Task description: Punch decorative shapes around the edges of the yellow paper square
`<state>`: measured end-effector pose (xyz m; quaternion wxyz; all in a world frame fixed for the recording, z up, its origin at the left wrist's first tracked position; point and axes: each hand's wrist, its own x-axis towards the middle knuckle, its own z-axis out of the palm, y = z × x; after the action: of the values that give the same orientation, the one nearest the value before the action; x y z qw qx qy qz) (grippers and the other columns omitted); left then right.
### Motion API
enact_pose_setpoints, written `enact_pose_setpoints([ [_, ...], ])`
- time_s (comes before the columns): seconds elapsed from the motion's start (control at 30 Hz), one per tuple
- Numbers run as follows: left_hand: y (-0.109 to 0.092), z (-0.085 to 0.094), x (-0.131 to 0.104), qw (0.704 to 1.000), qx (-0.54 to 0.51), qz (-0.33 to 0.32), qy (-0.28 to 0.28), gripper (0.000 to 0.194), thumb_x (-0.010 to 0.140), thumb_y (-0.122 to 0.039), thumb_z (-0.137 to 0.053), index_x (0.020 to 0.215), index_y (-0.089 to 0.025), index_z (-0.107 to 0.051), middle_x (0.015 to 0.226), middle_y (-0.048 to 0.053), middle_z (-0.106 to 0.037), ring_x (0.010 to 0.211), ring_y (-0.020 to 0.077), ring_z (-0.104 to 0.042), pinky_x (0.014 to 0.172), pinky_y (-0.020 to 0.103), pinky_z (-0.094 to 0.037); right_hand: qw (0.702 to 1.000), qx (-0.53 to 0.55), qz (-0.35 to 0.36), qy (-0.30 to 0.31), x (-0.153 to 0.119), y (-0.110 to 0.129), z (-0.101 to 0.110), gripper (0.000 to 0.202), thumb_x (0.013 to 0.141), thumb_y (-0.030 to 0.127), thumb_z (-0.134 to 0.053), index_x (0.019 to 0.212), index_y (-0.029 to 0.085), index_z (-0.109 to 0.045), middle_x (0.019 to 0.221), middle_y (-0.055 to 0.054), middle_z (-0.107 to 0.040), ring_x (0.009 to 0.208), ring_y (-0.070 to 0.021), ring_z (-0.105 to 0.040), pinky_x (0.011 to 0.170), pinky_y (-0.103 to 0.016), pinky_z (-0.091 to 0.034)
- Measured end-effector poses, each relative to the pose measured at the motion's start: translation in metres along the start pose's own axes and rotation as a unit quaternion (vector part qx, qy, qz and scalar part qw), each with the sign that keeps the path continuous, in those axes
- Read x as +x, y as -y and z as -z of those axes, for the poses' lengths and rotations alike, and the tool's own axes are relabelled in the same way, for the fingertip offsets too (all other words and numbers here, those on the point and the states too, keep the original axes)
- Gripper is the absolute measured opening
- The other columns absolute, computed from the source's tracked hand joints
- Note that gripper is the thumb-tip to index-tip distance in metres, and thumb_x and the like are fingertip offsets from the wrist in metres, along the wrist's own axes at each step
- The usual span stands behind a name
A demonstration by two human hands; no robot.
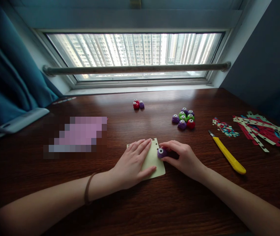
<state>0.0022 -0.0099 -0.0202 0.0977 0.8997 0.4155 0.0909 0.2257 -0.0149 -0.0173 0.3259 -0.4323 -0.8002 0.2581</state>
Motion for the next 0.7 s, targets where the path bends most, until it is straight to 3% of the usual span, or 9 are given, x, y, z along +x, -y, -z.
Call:
enact_pose_setpoints([
  [0.3,0.0002,0.0003,-0.0006,1.0,-0.011,-0.009,0.0,0.074,0.083,-0.059,-0.038,0.14,-0.014,-0.023,0.145,0.009,-0.026,0.132,0.0277,-0.022,0.107,0.044,-0.019,0.999,0.044,-0.026,0.008,-0.002,-0.0026,-0.0011,0.036,0.081,0.023,-0.06,0.116,0.023,-0.054,0.106,-0.004,-0.063,0.094,-0.02,-0.061,0.084,-0.034,-0.052],
  [0.7,-0.0001,-0.0007,0.0005,1.0,-0.009,-0.006,-0.002,0.076,0.083,-0.06,-0.038,0.14,-0.013,-0.022,0.145,0.01,-0.027,0.132,0.0278,-0.021,0.108,0.044,-0.018,0.999,0.043,-0.022,0.019,-0.0019,-0.0046,-0.002,0.041,0.081,0.021,-0.06,0.12,0.025,-0.05,0.107,-0.003,-0.063,0.095,-0.0187,-0.061,0.085,-0.033,-0.051],
])
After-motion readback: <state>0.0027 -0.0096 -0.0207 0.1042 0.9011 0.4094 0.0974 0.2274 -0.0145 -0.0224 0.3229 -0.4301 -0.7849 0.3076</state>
